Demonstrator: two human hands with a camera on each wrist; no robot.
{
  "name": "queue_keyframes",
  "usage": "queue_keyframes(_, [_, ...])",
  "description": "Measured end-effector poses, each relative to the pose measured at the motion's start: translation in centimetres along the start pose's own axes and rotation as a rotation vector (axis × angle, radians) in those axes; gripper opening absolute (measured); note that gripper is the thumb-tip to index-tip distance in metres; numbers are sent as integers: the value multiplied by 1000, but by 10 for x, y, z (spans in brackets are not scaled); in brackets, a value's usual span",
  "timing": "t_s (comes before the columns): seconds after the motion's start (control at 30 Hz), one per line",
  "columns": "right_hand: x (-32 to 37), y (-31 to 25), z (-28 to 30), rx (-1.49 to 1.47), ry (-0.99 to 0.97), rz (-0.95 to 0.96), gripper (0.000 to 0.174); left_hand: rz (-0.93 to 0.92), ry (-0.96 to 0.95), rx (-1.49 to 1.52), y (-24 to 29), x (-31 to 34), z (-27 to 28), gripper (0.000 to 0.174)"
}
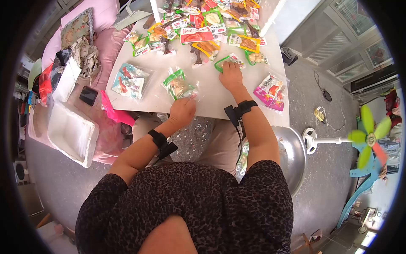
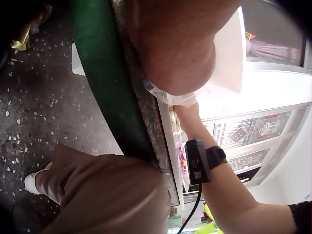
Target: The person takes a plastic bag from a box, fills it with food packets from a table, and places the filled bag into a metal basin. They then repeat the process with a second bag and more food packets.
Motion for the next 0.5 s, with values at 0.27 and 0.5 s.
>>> queue_keyframes(0.27, [47, -26, 42, -88, 49, 25, 22, 49, -60, -66, -3, 2, -8, 5])
queue_keyframes(0.5, [39, -39, 116, -203, 92, -35, 10, 153, -77, 3, -5, 8, 7, 4])
Point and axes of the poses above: each hand's wrist, its own x-axis away from the middle knuckle, its own z-axis out of the back of the hand, y = z × x, the point moved 6 cm from there along -x, towards the middle knuckle, and after that the axes turned 11 degrees about -x, right-handed, at the moved point
